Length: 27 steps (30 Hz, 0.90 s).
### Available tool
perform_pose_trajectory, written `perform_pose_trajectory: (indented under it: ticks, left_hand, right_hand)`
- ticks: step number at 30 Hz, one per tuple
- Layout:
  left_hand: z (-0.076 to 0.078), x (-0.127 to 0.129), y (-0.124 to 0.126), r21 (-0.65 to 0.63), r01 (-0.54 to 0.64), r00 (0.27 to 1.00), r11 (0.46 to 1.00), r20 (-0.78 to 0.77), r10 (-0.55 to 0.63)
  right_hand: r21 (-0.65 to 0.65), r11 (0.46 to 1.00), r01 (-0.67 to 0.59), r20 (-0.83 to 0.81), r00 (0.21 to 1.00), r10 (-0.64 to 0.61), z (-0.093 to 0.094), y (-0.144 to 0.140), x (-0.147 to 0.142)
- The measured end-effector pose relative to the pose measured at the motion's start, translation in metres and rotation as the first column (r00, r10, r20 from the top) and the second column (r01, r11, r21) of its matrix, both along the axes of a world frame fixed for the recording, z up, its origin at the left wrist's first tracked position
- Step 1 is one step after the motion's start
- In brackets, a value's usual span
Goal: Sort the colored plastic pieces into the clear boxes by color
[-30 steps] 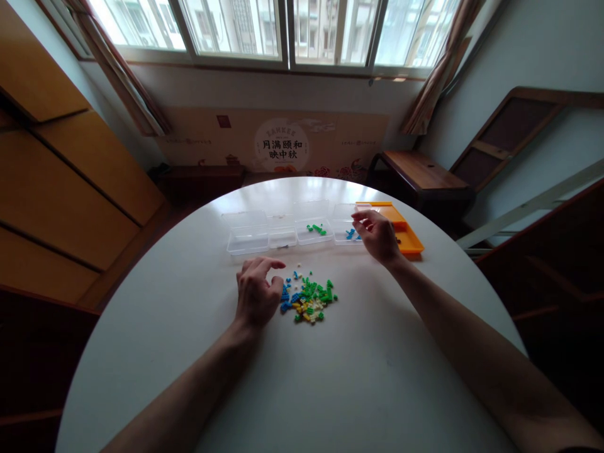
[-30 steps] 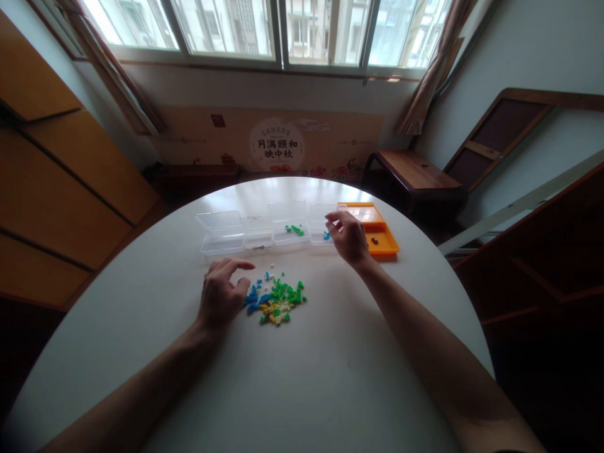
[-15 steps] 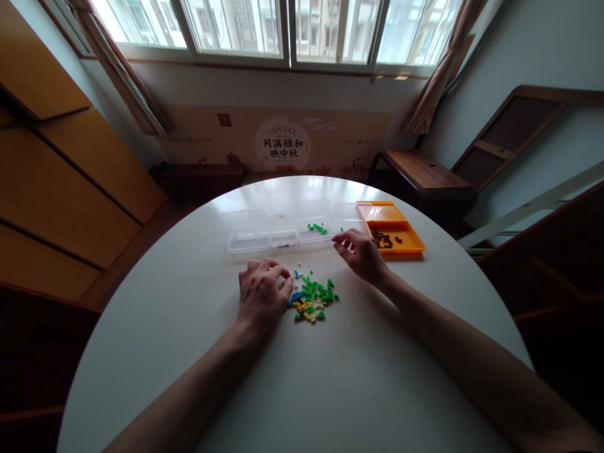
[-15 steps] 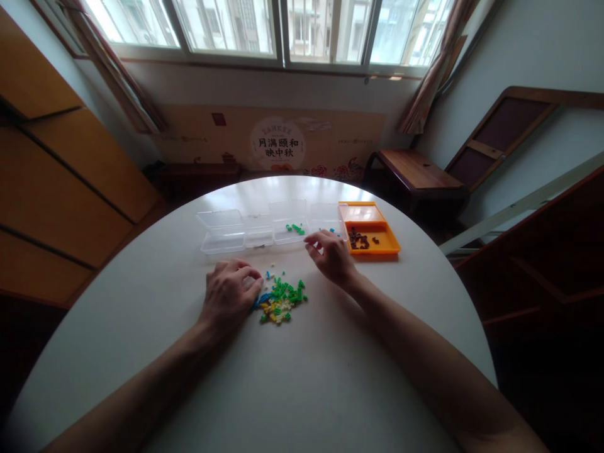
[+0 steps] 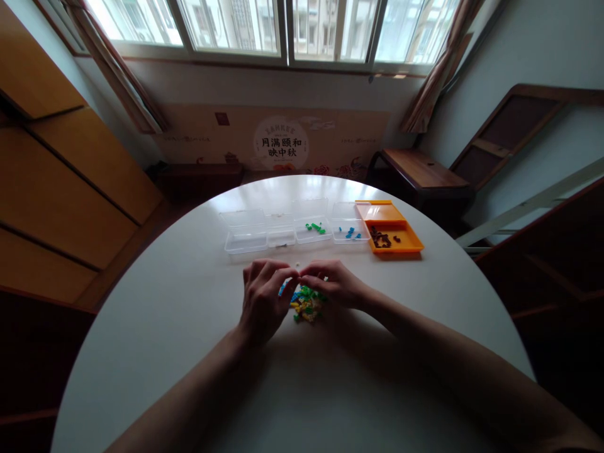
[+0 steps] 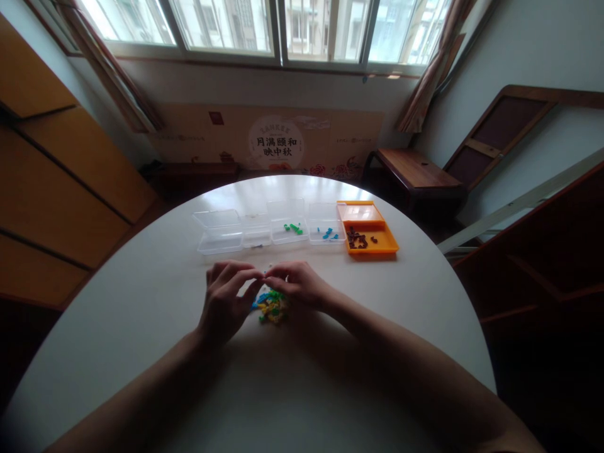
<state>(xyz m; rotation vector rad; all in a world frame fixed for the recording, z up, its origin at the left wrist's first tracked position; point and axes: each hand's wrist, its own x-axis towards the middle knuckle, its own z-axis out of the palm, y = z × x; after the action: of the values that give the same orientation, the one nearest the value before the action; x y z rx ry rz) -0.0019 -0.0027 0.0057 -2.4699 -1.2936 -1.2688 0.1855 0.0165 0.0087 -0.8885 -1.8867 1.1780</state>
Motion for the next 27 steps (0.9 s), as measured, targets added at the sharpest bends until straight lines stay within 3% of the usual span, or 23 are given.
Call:
perform_pose_trajectory:
  ticks: [3, 6, 10, 14, 16, 20, 23, 27]
  left_hand:
    - [-0.001, -0.001, -0.001, 0.046, 0.037, 0.999, 0.998, 0.017, -0.037]
    - [-0.003, -0.002, 0.001, 0.057, 0.079, 0.997, 0.995, 0.022, -0.080]
    - [-0.005, -0.003, 0.003, 0.065, 0.083, 0.996, 0.994, 0.036, -0.085]
    - [-0.005, -0.002, 0.005, 0.054, 0.078, 0.995, 0.996, 0.053, -0.081]
    - [-0.005, -0.002, 0.005, 0.050, 0.073, 0.996, 0.996, 0.056, -0.075]
    - [-0.005, 0.000, 0.004, 0.042, 0.046, 0.997, 0.998, 0.063, -0.049]
    - [-0.005, 0.000, 0.003, 0.025, 0.015, 0.997, 1.000, 0.070, -0.017]
    - [-0.004, -0.001, 0.004, -0.011, -0.032, 0.995, 0.999, 0.096, 0.033]
  right_hand:
    - [-0.172, 0.981, -0.087, -0.144, 0.988, 0.062, -0.002, 0.001, 0.000]
    - [-0.198, 0.975, -0.104, -0.163, 0.984, 0.072, -0.002, 0.001, 0.001]
    - [0.025, 1.000, 0.010, 0.011, 1.000, -0.011, 0.004, 0.001, 0.003]
    - [0.212, 0.966, 0.151, 0.087, 0.981, -0.173, 0.006, 0.014, 0.015]
    - [0.242, 0.923, 0.298, 0.063, 0.945, -0.321, 0.004, 0.027, 0.028]
    - [0.262, 0.731, 0.629, 0.003, 0.758, -0.653, -0.003, 0.055, 0.061]
    - [0.238, 0.659, 0.713, 0.014, 0.676, -0.737, -0.008, 0.066, 0.080]
    - [0.228, 0.632, 0.741, 0.032, 0.643, -0.765, -0.010, 0.066, 0.088]
